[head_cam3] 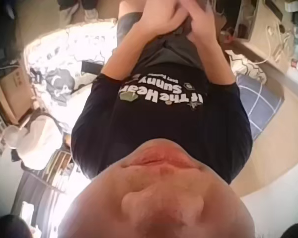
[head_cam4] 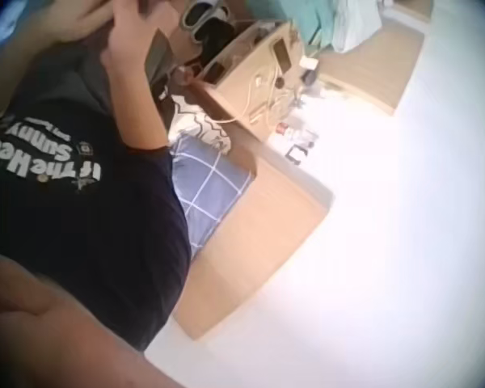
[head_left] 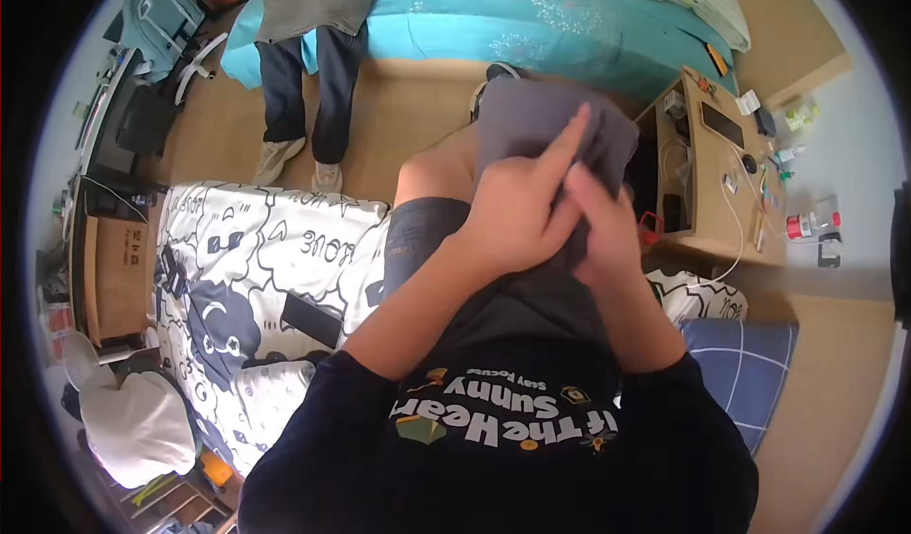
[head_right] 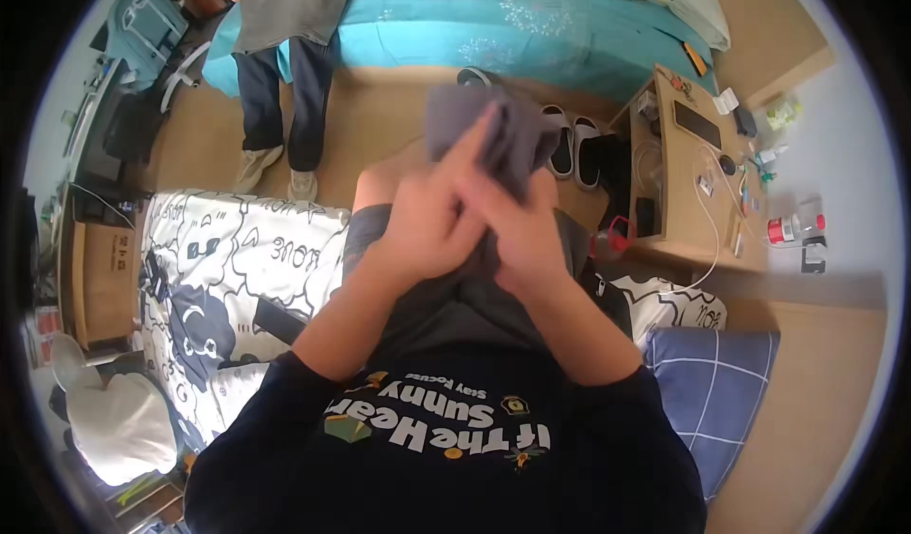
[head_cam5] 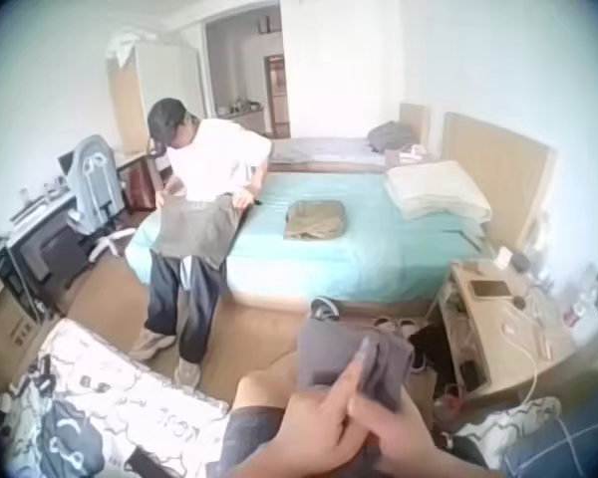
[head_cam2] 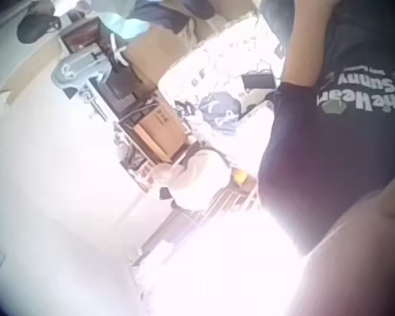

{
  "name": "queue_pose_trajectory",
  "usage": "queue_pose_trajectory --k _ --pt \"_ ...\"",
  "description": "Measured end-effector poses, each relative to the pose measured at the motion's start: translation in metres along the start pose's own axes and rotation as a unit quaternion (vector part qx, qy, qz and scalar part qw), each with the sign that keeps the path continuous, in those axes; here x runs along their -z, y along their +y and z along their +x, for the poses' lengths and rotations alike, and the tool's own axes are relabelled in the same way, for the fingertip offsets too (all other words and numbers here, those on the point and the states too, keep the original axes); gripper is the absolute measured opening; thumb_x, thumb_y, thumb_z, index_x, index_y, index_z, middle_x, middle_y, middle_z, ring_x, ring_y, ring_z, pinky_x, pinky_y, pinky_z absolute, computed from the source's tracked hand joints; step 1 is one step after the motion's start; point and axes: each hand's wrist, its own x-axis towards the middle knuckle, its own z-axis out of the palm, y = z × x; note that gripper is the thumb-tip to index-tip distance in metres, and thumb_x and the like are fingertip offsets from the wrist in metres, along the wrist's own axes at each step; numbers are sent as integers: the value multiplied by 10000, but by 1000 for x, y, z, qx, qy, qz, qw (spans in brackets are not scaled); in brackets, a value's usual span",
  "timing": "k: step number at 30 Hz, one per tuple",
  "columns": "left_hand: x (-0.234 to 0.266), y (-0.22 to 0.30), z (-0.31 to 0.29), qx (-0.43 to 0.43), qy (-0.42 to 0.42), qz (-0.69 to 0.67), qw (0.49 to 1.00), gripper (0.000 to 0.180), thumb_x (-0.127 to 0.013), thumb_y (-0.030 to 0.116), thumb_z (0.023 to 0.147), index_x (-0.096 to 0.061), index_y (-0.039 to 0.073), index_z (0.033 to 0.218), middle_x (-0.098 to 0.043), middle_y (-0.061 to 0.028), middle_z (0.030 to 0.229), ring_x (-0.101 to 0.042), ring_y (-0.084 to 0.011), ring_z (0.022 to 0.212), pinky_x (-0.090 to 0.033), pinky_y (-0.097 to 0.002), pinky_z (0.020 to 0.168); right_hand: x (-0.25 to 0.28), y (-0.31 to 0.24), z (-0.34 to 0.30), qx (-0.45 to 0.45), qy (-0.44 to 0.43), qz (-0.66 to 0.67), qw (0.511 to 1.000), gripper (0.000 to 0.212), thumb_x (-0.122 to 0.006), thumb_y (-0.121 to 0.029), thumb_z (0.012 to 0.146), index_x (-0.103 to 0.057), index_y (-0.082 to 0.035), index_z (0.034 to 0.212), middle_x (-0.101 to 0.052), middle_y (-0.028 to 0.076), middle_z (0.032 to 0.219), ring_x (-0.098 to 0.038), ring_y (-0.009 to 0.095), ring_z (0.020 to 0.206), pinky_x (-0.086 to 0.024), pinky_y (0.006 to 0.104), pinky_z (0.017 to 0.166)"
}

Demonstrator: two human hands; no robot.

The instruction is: Fold a grey t-shirt while sitting on a bed.

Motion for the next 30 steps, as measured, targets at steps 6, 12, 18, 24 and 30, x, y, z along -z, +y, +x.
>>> queue_pose_trajectory --k 6,12,18,24,30 --pt "13 9 -3 -9 -63 77 995 619 -572 100 761 -440 23 1361 -581 -121 627 -590 -330 598 -443 -397 546 -13 4 -1 -105 -1 39 994 308 -591 -205 895 -536 -41 1149 -593 54 1023 -591 134 925 -475 279 820" --pt "66 52 -22 6 -28 242 970 527 -582 107 720 -548 -20 1230 -580 -94 621 -564 -274 491 -454 -378 486 -42 24 16 -161 -214 232 935 246 -547 -289 931 -570 -85 1067 -603 24 982 -581 111 895 -458 257 772" --pt "54 4 -43 138 -12 137 981 480 -567 112 784 -539 0 1250 -595 -172 662 -594 -345 584 -472 -410 564 -19 60 29 -240 -63 141 958 286 -590 -333 914 -576 -95 1071 -618 32 957 -596 145 881 -475 285 772" --pt "-3 -58 -76 263 -240 41 934 386 -553 209 903 -547 13 1236 -631 -213 964 -607 -370 899 -473 -412 795 82 121 50 -352 51 -22 934 387 -719 -242 817 -567 -58 1122 -624 75 1012 -608 192 946 -501 319 778" --pt "61 -112 -122 146 59 177 971 296 -606 148 877 -591 -19 1121 -582 -211 1165 -553 -379 1093 -429 -415 944 102 141 57 -174 -18 -360 916 754 -817 -157 710 -397 28 1309 -566 128 1175 -545 200 1106 -461 312 926"
